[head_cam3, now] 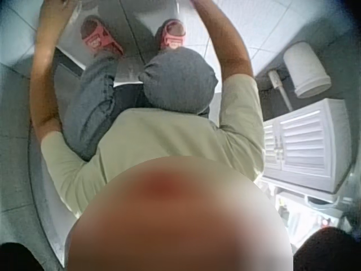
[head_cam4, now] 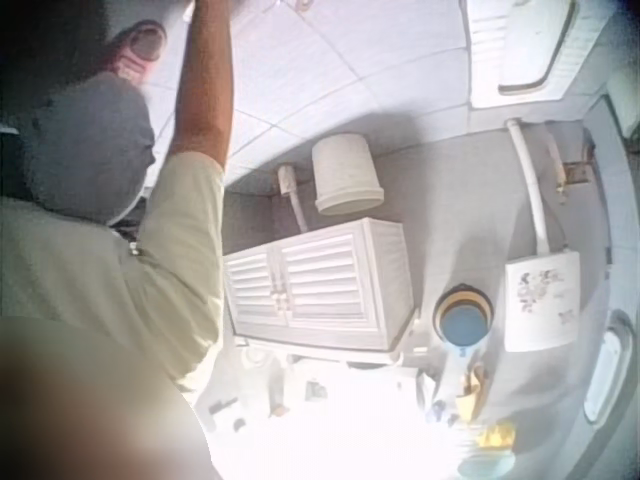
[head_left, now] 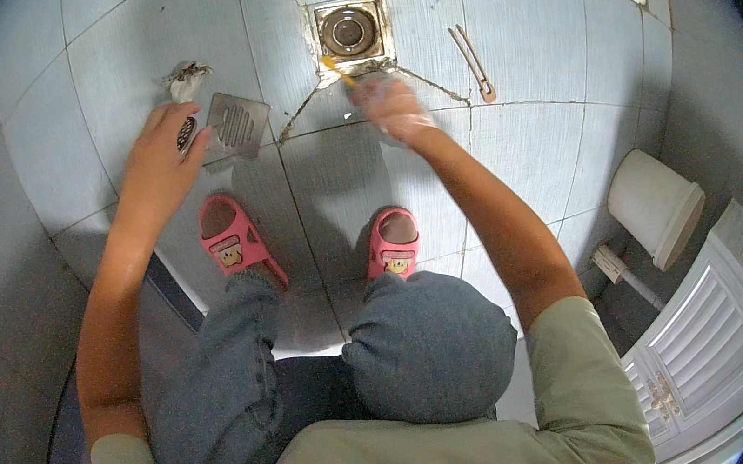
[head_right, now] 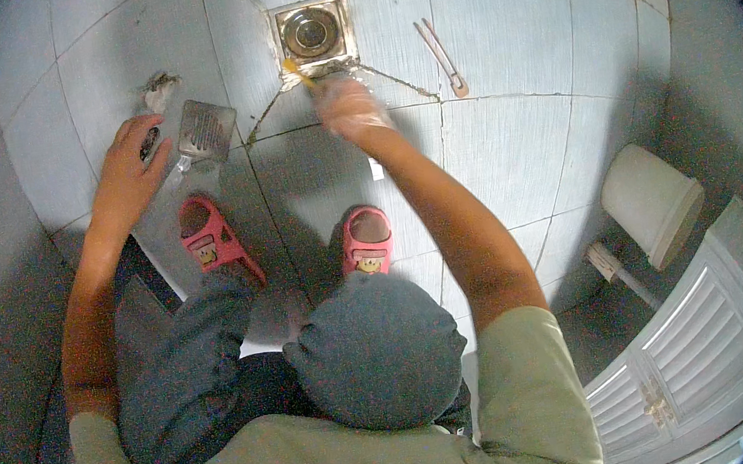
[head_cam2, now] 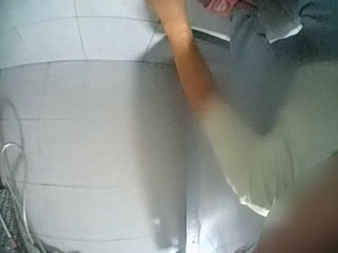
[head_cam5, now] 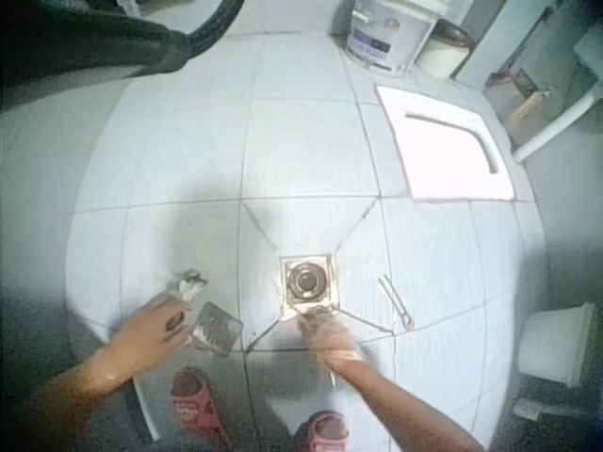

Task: The person squats on the floor to remove a metal drain cover and a circular filter from a floor drain. They then move to a sink and use a toothbrush to scrub the filter and the cover under running water, rinsing away debris.

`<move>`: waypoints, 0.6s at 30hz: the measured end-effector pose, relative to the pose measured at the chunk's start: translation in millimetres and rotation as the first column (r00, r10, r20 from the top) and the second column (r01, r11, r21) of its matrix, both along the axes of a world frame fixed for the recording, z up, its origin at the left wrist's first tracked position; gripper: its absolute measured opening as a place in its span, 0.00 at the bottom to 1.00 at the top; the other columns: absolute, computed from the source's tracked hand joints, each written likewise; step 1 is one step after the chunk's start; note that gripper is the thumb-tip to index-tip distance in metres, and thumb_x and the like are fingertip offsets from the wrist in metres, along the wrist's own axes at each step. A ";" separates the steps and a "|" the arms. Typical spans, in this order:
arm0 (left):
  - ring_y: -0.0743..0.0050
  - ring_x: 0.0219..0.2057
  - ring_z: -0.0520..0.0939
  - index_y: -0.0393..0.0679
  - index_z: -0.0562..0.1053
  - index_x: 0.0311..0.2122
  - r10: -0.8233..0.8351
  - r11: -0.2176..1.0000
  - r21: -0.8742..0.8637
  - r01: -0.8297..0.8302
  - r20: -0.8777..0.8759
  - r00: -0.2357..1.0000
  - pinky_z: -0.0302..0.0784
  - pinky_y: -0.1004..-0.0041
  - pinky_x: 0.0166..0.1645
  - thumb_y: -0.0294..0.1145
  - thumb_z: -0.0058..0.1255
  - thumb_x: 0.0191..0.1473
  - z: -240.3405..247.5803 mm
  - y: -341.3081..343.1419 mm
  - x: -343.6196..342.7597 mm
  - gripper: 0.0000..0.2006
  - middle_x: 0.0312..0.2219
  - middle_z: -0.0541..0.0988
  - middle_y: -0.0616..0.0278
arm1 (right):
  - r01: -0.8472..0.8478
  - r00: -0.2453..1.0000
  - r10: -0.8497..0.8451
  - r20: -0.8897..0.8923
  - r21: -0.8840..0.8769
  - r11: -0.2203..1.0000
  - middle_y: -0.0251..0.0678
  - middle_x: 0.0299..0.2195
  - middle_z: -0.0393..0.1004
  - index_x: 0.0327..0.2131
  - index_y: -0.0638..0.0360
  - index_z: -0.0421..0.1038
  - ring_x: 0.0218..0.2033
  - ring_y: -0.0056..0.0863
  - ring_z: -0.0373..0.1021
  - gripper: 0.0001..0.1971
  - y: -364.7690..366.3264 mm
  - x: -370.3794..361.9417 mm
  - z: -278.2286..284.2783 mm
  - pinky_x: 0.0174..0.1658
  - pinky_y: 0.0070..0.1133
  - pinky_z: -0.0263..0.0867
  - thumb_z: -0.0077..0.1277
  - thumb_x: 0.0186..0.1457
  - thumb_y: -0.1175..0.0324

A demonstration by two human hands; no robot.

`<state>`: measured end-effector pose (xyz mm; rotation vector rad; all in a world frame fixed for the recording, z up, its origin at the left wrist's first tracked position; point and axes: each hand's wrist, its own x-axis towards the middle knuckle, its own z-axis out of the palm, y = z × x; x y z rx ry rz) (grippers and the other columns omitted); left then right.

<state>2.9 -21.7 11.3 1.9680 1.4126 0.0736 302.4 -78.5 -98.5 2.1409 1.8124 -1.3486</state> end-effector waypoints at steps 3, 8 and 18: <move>0.50 0.43 0.73 0.39 0.68 0.42 -0.004 1.000 -0.008 0.004 -0.008 1.000 0.67 0.66 0.48 0.30 0.49 0.49 3.9 -0.1 3.4 0.14 0.41 0.71 0.49 | 0.025 1.000 -0.026 -0.007 -0.029 0.999 0.47 0.34 0.72 0.36 0.55 0.71 0.38 0.44 0.69 0.14 -0.2 -16.9 -6.5 0.41 0.34 0.64 0.43 0.46 0.61; 0.50 0.43 0.72 0.39 0.68 0.42 0.019 1.000 -0.021 -0.020 -0.020 1.000 0.67 0.65 0.48 0.31 0.48 0.50 10.6 -1.2 2.9 0.14 0.41 0.71 0.49 | 0.048 0.984 -0.028 0.178 -0.108 0.993 0.47 0.34 0.72 0.36 0.56 0.71 0.35 0.44 0.70 0.13 10.7 23.9 17.6 0.39 0.33 0.66 0.40 0.50 0.63; 0.49 0.43 0.72 0.40 0.69 0.43 0.003 1.000 -0.028 -0.003 0.002 1.000 0.67 0.64 0.48 0.32 0.49 0.50 8.1 -0.6 6.7 0.15 0.41 0.71 0.48 | 0.078 0.991 -0.077 0.113 -0.003 0.997 0.49 0.32 0.72 0.34 0.60 0.71 0.35 0.47 0.69 0.16 41.9 -25.6 -14.1 0.39 0.35 0.65 0.35 0.55 0.60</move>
